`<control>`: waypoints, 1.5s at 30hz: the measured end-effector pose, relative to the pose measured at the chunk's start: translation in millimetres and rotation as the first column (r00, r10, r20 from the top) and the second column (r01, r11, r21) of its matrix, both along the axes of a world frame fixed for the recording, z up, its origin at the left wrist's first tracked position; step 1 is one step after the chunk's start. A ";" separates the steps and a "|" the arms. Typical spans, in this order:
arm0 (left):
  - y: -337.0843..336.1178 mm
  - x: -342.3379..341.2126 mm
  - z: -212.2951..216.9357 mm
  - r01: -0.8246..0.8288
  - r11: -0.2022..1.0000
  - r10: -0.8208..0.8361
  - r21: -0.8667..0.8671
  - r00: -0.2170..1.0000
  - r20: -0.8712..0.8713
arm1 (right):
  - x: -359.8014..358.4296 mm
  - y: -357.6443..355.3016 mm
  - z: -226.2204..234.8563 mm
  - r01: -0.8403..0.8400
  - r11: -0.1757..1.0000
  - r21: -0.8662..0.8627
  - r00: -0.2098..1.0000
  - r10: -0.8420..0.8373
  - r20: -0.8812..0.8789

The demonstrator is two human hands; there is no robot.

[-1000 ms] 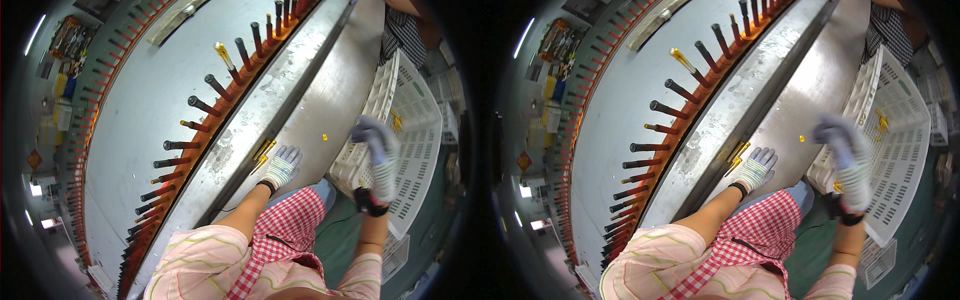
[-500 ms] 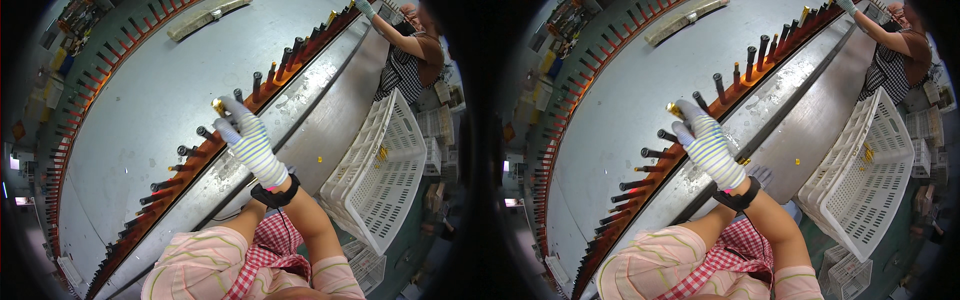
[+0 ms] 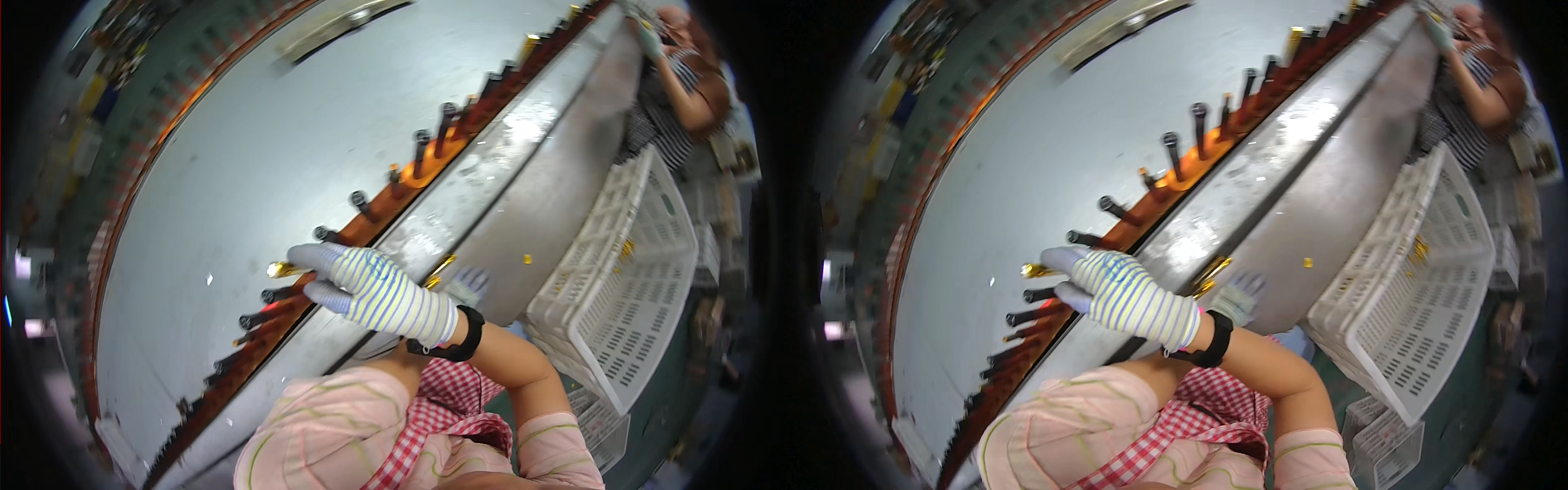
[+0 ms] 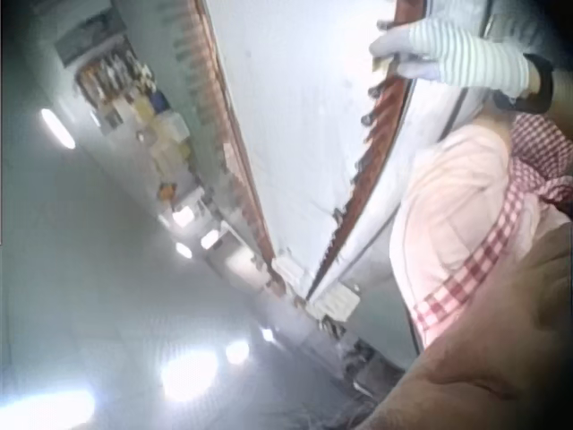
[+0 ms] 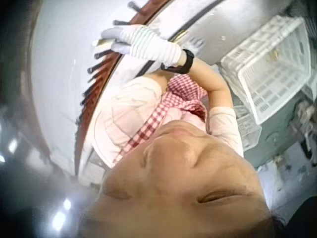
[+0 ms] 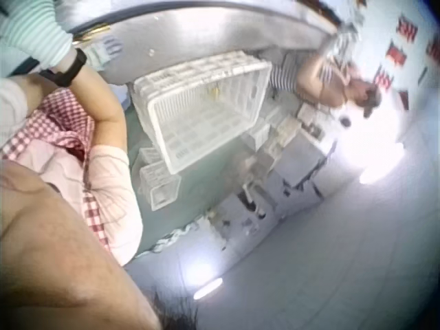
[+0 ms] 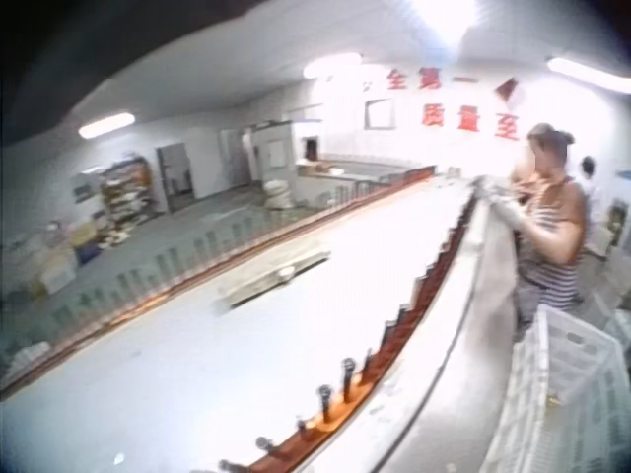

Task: Unloading small gold-colored cylindrical parts from a rotating conveyor machine into a plastic crate.

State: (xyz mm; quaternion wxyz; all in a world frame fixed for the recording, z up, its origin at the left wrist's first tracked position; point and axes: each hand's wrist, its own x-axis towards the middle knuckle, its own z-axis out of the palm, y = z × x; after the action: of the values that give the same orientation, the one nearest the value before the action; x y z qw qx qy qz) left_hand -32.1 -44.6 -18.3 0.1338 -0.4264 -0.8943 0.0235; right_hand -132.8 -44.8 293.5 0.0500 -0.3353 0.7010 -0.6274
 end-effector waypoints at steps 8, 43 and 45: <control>-20.7 -6.6 18.1 -0.069 0.991 0.038 0.116 0.968 0.248 | 20.6 -47.5 57.4 -0.304 0.946 0.112 0.951 0.308 -0.022; 61.9 36.1 27.8 -0.076 0.933 -0.063 0.352 0.928 0.368 | -53.5 116.6 -1.4 0.645 0.601 -0.472 0.754 -0.602 0.265; 61.8 38.5 24.7 -0.082 0.927 -0.058 0.367 0.932 0.357 | -69.7 111.3 -6.6 0.634 0.591 -0.498 0.733 -0.665 0.145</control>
State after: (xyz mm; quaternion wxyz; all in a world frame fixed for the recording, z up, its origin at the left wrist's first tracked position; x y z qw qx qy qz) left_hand 6.4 17.2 6.4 0.0461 -0.3842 -0.8940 -0.2260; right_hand -202.5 66.5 286.9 -0.2937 -0.0747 0.5805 -0.7558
